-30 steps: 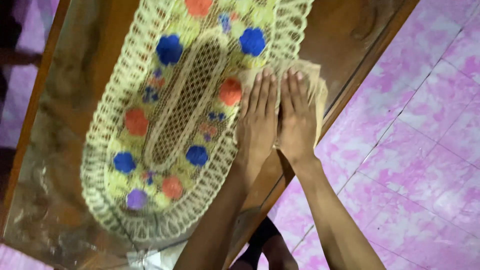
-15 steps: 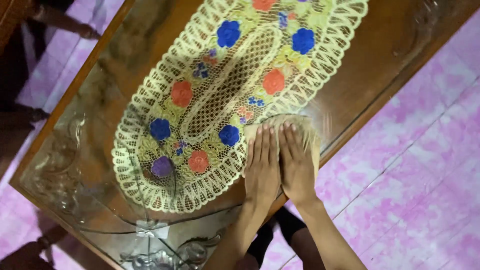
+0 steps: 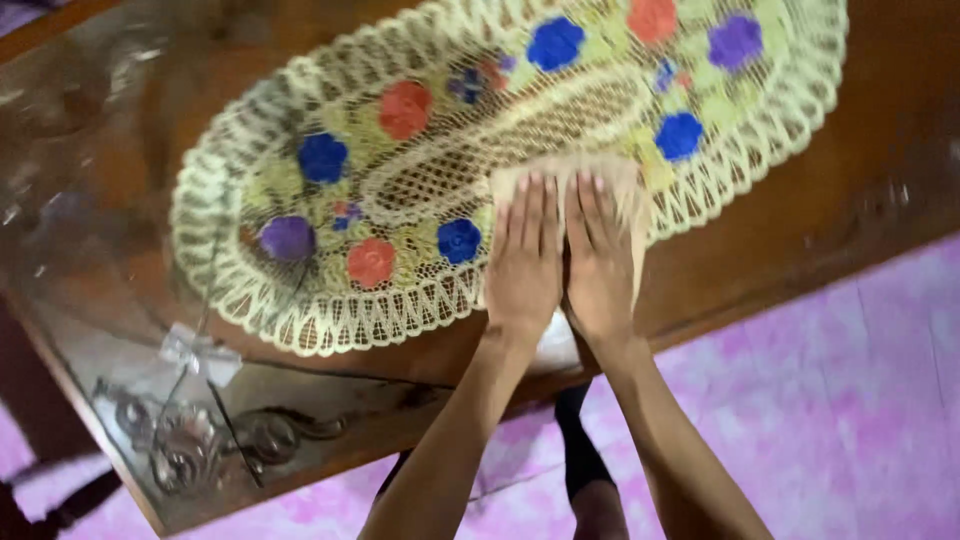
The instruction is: The person wipes the surface of a wooden table with a glass top using a cloth. They move the cloth across the glass and around a decorative doily, cleaning the table systematically.
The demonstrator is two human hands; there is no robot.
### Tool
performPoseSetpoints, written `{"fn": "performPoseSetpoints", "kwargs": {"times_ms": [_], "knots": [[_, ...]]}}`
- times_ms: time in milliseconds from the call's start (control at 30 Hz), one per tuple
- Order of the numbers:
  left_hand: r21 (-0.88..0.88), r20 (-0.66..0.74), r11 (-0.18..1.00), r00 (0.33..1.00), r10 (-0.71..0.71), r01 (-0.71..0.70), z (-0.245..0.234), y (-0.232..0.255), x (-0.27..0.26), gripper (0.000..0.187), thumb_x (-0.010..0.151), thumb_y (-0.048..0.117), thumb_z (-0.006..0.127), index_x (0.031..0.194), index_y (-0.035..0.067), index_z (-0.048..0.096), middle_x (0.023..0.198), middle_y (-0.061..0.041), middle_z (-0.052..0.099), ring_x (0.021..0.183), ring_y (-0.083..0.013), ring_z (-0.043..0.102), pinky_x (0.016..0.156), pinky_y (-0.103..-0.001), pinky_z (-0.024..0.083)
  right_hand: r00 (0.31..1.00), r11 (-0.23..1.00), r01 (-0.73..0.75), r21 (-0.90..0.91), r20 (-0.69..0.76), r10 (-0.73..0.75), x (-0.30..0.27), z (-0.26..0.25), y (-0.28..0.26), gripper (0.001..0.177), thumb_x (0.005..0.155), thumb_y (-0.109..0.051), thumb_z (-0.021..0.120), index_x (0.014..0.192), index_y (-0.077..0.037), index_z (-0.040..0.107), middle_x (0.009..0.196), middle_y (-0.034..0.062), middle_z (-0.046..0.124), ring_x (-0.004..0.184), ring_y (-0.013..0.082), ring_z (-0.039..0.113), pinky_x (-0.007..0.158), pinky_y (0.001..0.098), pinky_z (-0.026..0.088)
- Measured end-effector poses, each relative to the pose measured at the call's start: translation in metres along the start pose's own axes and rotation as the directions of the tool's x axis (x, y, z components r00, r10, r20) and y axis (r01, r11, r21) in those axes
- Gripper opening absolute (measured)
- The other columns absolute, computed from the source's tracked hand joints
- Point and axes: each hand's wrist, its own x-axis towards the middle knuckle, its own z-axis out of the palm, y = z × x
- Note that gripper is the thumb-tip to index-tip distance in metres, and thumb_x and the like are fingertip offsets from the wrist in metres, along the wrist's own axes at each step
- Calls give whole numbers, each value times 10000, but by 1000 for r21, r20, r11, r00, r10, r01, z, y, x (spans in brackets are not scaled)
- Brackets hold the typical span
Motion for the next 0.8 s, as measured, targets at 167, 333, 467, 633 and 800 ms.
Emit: {"fn": "performPoseSetpoints", "kwargs": {"times_ms": [167,333,467,633,800], "knots": [[32,-65,992,990,-122,124,-36,23,-58,558,999,179,403,1527,-2,401,1598,-188,402,1503,-324,369,1256,-444,253,983,985,174,2,59,-174,-60,1,4,606,955,45,480,1554,-41,442,1577,178,476,1431,386,457,1102,541,390],[104,-27,959,964,-264,265,-68,42,-95,599,988,117,403,1571,-10,345,1648,-189,323,1534,-330,294,1249,-422,222,954,938,292,-189,128,-271,-87,-3,-16,540,1035,10,356,1574,-5,390,1608,116,445,1486,311,399,1214,425,321],[79,-51,952,955,-292,295,-56,19,-62,579,994,24,403,1568,-23,343,1645,-210,313,1540,-353,280,1247,-440,238,934,925,358,-125,74,-351,-24,-1,-26,516,1017,-29,485,1532,-25,466,1622,150,422,1511,353,346,1183,500,309],[169,-20,935,949,-313,312,-57,-13,-25,629,974,15,463,1580,-5,299,1660,-189,269,1565,-334,225,1290,-432,209,871,982,182,-49,471,-138,24,12,-30,537,1134,-244,273,1659,-219,164,1733,-23,114,1601,219,57,1286,429,23],[136,93,937,937,-336,322,-65,-6,-38,768,903,-88,449,1620,11,192,1700,-167,188,1591,-299,175,1300,-423,143,924,948,318,23,216,-315,0,7,-24,716,955,63,463,1627,-143,326,1710,37,254,1584,258,179,1215,555,282]]}}
